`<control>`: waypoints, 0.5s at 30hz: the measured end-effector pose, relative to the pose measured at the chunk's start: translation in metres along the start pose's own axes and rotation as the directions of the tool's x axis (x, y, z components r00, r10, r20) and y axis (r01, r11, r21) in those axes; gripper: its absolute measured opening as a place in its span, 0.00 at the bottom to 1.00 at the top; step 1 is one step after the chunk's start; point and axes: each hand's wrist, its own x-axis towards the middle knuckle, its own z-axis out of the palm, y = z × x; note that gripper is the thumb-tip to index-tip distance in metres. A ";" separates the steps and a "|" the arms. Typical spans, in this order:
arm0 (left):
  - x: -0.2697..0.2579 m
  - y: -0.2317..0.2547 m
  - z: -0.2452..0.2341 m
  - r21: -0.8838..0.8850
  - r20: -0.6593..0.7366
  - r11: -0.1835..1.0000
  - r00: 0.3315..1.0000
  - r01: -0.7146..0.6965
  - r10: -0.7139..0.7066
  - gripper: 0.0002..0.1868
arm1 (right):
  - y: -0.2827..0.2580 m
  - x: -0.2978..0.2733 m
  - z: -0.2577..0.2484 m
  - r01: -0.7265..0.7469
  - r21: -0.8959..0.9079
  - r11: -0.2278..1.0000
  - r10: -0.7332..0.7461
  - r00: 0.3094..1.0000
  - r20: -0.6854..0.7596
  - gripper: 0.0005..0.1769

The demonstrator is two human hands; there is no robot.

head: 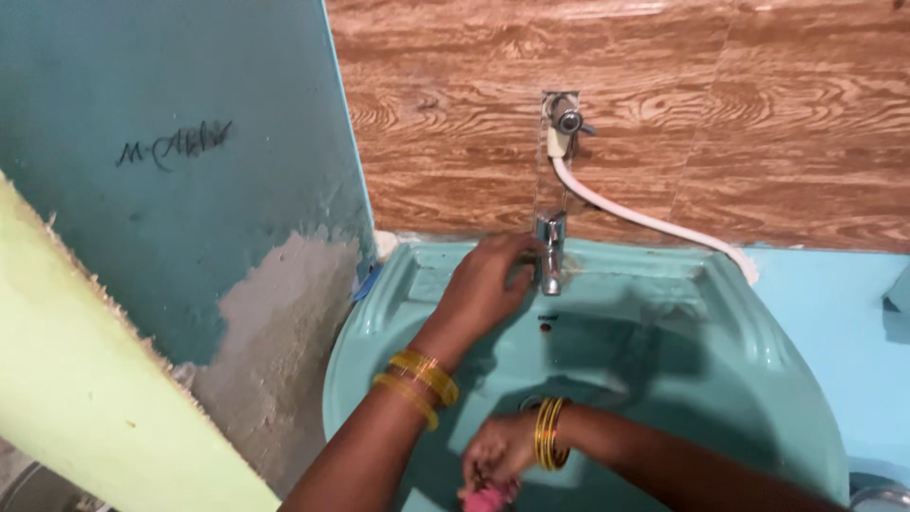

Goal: The person wipes the surfaces and fixtures of a sink using a cloth, reaching around the faucet and scrubbing the basin and rim.

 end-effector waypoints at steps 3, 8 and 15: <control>0.040 -0.029 0.024 0.092 0.075 0.963 0.966 -0.253 0.247 0.19 | -0.025 -0.037 -0.048 -0.066 0.368 0.928 0.214 0.901 -0.377 0.09; 0.091 -0.084 0.053 0.168 0.294 0.854 0.852 -0.492 0.432 0.16 | -0.007 -0.077 -0.100 0.085 0.874 0.478 0.651 0.635 -0.417 0.30; 0.111 -0.092 0.059 0.074 0.359 0.912 0.864 -0.404 0.353 0.09 | -0.012 -0.089 -0.112 0.062 0.796 0.602 0.678 0.487 -0.551 0.27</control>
